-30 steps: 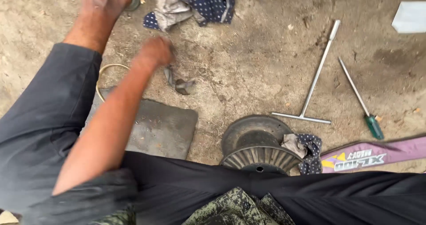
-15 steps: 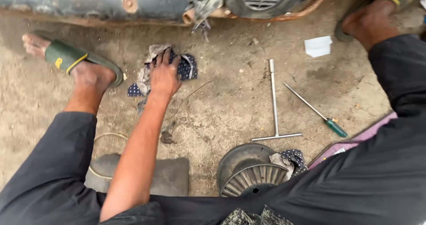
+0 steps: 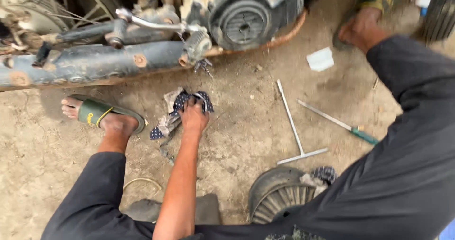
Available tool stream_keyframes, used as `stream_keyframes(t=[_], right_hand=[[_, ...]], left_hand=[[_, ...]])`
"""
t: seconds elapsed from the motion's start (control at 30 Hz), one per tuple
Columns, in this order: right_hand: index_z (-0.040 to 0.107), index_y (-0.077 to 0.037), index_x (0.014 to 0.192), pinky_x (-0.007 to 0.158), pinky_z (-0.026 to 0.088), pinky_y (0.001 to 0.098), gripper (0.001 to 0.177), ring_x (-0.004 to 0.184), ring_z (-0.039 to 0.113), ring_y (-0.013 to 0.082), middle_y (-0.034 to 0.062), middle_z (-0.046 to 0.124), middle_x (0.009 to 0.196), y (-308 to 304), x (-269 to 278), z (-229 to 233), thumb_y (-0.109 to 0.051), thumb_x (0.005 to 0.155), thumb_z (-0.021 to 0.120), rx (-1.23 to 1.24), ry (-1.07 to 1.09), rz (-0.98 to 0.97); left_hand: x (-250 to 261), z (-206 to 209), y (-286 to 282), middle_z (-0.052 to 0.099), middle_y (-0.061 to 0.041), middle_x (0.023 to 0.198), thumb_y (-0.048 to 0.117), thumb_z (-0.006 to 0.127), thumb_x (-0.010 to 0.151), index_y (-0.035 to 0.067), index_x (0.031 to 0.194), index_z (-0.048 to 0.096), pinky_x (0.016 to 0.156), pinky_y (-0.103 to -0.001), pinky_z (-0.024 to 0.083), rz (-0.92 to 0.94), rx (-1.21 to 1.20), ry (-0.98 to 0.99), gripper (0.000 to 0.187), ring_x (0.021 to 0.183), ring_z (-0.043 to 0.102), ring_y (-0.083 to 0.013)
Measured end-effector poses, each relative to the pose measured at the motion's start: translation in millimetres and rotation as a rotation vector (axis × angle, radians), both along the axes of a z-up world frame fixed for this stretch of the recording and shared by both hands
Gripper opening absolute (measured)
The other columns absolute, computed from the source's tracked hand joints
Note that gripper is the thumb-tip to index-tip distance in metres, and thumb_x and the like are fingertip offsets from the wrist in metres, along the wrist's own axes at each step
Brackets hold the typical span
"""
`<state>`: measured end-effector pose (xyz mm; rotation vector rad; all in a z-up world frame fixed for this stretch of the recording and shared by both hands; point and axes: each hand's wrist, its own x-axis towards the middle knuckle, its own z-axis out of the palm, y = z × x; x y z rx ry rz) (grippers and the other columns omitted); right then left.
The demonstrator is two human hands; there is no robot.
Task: Repair the cooling fan and housing of a motorcycle engine.
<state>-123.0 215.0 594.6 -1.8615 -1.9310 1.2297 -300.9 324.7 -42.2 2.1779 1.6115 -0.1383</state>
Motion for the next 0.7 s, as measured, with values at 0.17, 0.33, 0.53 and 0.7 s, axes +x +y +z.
stream_keyframes(t=[0.17,0.33,0.53,0.7], right_hand=[[0.08,-0.017,0.127,0.073,0.063,0.0382,0.048,0.081,0.074,0.019,0.0042,0.08,0.096,-37,53,-57,-0.041,0.086,0.074,0.02,0.019,-0.005],[0.08,-0.017,0.127,0.072,0.064,0.0381,0.047,0.08,0.074,0.0189,0.0041,0.08,0.095,-22,104,-213,-0.04,0.087,0.074,0.009,0.033,-0.06],[0.073,-0.005,0.119,0.091,0.058,0.0427,0.053,0.095,0.076,0.0313,0.0173,0.077,0.1,-28,173,-479,-0.044,0.083,0.078,0.008,-0.15,-0.341],[0.065,-0.007,0.132,0.102,0.053,0.0489,0.053,0.125,0.061,0.0393,0.0229,0.062,0.136,-104,231,-630,-0.029,0.085,0.076,-0.533,-0.697,-0.317]], left_hand=[[7,-1,0,0.05,-0.013,0.151,0.029,0.08,0.08,0.016,0.132,0.065,0.114,-0.061,0.033,0.018,0.032,-0.036,0.055,0.143,0.042,-0.0337],[15,-1,-2,0.053,-0.014,0.147,0.027,0.082,0.077,0.015,0.129,0.067,0.111,-0.059,0.036,-0.023,0.035,-0.064,0.055,0.139,0.044,-0.0351],[39,-4,-9,0.061,-0.012,0.139,0.024,0.078,0.083,0.015,0.128,0.069,0.108,-0.06,0.041,-0.06,-0.007,-0.084,0.046,0.132,0.052,-0.0347],[71,-43,-29,0.05,-0.015,0.154,0.032,0.064,0.088,0.022,0.139,0.062,0.089,-0.056,0.058,0.061,-0.354,-0.347,0.052,0.1,0.069,-0.0358]])
